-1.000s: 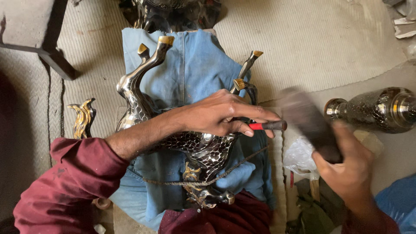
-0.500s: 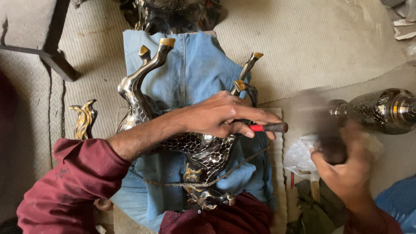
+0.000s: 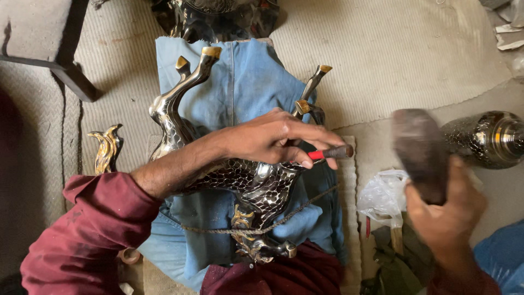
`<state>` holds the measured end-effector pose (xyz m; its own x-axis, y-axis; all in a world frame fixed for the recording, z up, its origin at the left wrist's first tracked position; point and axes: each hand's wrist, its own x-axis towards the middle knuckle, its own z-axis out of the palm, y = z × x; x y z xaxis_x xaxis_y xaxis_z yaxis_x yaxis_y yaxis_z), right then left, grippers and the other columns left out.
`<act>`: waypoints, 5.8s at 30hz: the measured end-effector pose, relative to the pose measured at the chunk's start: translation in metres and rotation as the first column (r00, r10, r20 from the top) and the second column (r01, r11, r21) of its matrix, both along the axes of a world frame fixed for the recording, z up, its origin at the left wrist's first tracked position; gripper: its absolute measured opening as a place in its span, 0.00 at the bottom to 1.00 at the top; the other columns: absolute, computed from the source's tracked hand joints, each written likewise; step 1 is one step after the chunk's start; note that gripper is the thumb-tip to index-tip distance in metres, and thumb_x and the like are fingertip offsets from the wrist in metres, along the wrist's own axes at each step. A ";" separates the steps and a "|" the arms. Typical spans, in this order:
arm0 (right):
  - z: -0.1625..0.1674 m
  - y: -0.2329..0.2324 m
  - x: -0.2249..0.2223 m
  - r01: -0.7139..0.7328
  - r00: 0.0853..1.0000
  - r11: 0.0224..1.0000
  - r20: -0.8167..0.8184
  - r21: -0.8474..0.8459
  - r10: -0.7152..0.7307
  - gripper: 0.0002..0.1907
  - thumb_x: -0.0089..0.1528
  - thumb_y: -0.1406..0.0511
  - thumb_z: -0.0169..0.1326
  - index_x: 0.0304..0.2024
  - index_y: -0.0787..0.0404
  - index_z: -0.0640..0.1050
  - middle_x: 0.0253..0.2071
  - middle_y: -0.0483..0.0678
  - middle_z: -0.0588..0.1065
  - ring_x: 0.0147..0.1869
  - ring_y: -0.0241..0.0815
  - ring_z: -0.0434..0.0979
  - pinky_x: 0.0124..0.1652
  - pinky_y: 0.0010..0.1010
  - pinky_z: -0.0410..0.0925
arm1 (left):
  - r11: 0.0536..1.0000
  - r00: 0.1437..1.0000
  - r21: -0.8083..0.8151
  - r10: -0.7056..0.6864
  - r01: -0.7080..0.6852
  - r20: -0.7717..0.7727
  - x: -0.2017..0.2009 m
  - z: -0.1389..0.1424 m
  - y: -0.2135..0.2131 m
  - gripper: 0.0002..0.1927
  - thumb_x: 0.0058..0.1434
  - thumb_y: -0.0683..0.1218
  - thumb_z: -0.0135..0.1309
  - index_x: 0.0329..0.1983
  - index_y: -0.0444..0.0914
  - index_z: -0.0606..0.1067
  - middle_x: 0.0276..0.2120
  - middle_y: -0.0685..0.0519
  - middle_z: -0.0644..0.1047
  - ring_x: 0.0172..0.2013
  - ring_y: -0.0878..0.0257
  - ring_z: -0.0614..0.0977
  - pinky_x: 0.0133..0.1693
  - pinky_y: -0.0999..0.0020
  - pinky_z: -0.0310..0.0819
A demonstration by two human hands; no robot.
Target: The person sits on the floor with a silvered metal horse figurine on their lap and repeatedly strikes a small chisel-like punch held against the figurine with a wooden mallet, working the surface details. Near the end they untie and remove a rope holding the figurine, then resume hammering.
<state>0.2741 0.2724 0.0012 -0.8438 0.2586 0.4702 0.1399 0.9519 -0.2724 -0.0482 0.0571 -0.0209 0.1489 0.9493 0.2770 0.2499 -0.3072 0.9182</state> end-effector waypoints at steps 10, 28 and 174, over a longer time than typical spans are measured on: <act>0.027 -0.020 0.017 0.239 0.948 0.763 -0.024 -0.600 -0.316 0.14 0.69 0.85 0.60 0.44 0.70 0.69 0.41 0.53 0.73 0.45 0.39 0.76 0.50 0.28 0.74 | 0.999 0.998 0.046 0.015 -0.017 0.061 0.000 0.003 -0.007 0.28 0.68 0.43 0.58 0.71 0.45 0.67 0.54 0.61 0.83 0.56 0.63 0.85 0.47 0.66 0.84; 0.024 -0.008 -0.018 -0.037 0.972 0.998 0.232 0.043 0.026 0.44 0.53 0.72 0.63 0.72 0.63 0.66 0.43 0.59 0.77 0.41 0.49 0.82 0.38 0.35 0.75 | 0.997 0.997 0.055 0.053 -0.056 0.048 0.000 -0.003 -0.005 0.30 0.67 0.42 0.60 0.72 0.46 0.66 0.53 0.61 0.83 0.52 0.64 0.87 0.46 0.66 0.84; -0.111 -0.042 -0.209 -0.089 0.944 0.818 0.214 -0.568 0.251 0.14 0.66 0.64 0.54 0.52 0.64 0.76 0.48 0.58 0.74 0.50 0.59 0.74 0.48 0.49 0.70 | 0.029 -0.065 0.146 0.798 -0.989 -0.600 0.169 -0.081 -0.240 0.19 0.60 0.35 0.55 0.54 0.41 0.79 0.43 0.52 0.82 0.37 0.53 0.81 0.40 0.60 0.76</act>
